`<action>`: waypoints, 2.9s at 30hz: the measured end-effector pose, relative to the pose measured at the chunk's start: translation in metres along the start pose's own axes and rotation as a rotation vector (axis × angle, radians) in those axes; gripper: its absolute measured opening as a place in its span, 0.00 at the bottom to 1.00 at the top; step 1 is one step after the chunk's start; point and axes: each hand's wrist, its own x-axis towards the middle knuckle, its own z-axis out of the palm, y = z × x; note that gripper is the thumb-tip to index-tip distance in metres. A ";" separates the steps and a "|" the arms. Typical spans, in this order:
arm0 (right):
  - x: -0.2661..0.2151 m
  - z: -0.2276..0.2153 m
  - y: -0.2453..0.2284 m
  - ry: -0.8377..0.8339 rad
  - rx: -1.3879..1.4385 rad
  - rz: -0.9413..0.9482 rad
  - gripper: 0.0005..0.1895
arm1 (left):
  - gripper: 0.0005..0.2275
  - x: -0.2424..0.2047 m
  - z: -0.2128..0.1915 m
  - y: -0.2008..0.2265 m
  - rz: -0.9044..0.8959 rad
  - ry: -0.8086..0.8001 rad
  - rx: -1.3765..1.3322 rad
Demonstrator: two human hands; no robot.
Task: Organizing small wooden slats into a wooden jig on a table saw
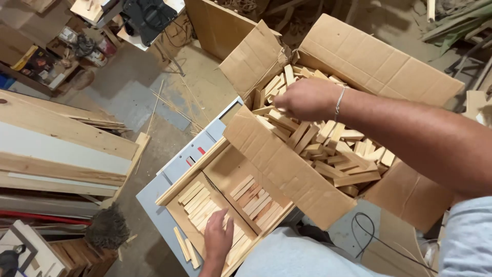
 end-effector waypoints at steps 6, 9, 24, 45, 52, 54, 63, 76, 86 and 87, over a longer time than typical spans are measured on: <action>0.043 0.006 -0.005 -0.013 -0.013 -0.002 0.11 | 0.13 -0.017 -0.025 0.035 -0.350 -0.051 -0.122; 0.059 0.019 -0.014 -0.141 0.003 0.188 0.18 | 0.13 -0.016 -0.033 0.055 -0.390 -0.070 -0.165; -0.032 -0.077 0.036 -0.341 0.519 0.311 0.13 | 0.13 -0.022 -0.053 0.062 -0.515 0.010 -0.330; -0.109 -0.016 -0.003 -0.469 0.052 0.151 0.24 | 0.13 -0.014 -0.059 0.056 -0.404 -0.059 -0.372; -0.135 -0.047 0.000 -0.528 -0.035 0.642 0.25 | 0.14 -0.030 -0.068 0.048 -0.560 -0.074 -0.345; -0.132 -0.034 0.014 -0.332 -0.037 0.623 0.16 | 0.15 -0.027 -0.073 0.058 -0.574 -0.109 -0.349; -0.015 -0.026 0.018 0.126 -0.041 0.194 0.17 | 0.13 0.007 -0.084 0.136 -0.492 -0.269 -0.371; 0.039 -0.047 0.030 -0.080 -0.136 0.290 0.14 | 0.10 -0.021 -0.062 0.089 -0.343 -0.094 -0.373; 0.023 -0.032 -0.037 -0.224 0.131 0.175 0.16 | 0.11 -0.016 -0.067 0.115 -0.503 -0.123 -0.412; 0.023 -0.028 -0.044 -0.235 0.079 0.180 0.20 | 0.12 -0.013 -0.071 0.125 -0.505 -0.157 -0.412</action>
